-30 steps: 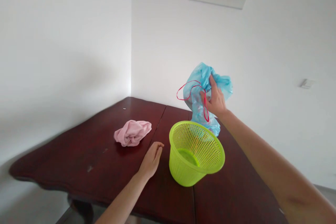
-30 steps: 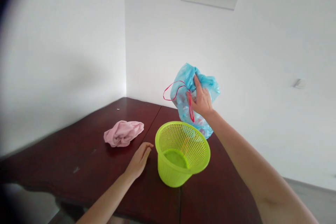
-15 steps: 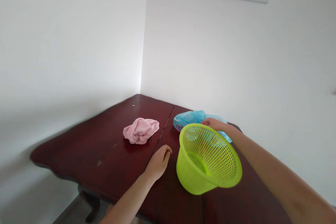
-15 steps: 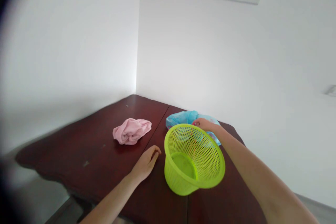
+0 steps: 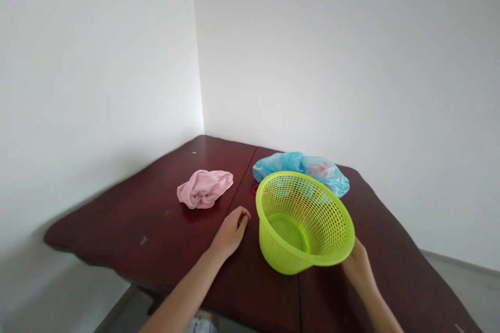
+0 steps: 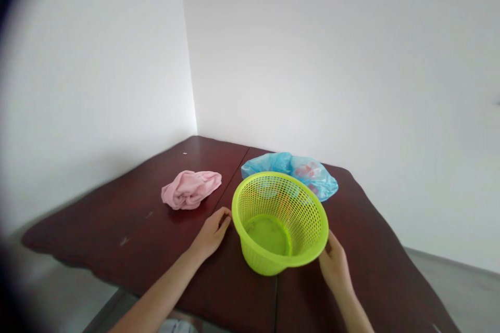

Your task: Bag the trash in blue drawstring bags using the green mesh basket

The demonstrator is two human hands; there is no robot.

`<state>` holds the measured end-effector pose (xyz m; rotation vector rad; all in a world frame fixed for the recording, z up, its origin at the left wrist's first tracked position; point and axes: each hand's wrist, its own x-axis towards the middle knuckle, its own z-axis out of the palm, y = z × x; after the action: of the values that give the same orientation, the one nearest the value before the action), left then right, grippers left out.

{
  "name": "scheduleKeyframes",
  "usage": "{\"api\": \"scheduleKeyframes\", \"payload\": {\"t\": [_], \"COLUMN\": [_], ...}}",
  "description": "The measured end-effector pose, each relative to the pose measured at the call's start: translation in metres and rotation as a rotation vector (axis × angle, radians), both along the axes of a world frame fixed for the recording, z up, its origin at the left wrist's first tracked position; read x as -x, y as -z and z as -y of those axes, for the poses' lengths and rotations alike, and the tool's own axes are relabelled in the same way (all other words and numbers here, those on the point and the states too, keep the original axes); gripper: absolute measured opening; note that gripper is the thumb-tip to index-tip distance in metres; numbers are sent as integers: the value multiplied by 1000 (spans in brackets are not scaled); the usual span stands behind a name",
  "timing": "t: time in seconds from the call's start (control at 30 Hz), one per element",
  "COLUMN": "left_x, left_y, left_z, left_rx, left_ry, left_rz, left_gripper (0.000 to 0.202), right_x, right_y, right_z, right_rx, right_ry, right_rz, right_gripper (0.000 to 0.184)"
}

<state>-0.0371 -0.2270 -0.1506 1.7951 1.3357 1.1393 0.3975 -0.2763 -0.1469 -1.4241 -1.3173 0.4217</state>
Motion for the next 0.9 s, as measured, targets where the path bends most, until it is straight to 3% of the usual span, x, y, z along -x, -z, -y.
{"api": "scheduleKeyframes", "payload": {"t": [0.07,0.17,0.3,0.4,0.47,0.53,0.6,0.67,0.77,0.87,0.9], "left_x": [-2,-7,6,43,74,97,110,113,112,117,121], "left_y": [0,-2,-16,-41,-57,-68,-70,-69,-65,-60,-56], "left_z": [0,3,-2,-20,-36,-49,-53,-48,-23,22,42], "left_rx": [4,-36,-179,-333,-309,-128,1,17,-14,-43,-54], "left_ry": [1,-37,-253,-550,-738,-696,-554,-459,-418,-393,-388], "left_rz": [-20,-73,-159,-311,-484,-587,-616,-610,-593,-511,-390], "left_gripper": [28,27,30,41,61,73,66,53,43,43,47], "right_x": [5,11,15,16,18,20,22,22,25,46,59], "right_y": [33,59,66,63,61,59,55,50,43,42,44], "right_z": [41,76,82,77,76,76,76,78,91,124,138], "right_rx": [69,85,41,36,39,37,39,38,-19,-130,-153], "right_ry": [4,94,171,184,160,139,146,166,230,321,326], "right_rz": [-61,-58,-92,-105,-99,-101,-127,-178,-245,-264,-273], "right_gripper": [30,41,43,43,41,39,42,46,46,35,32]}}
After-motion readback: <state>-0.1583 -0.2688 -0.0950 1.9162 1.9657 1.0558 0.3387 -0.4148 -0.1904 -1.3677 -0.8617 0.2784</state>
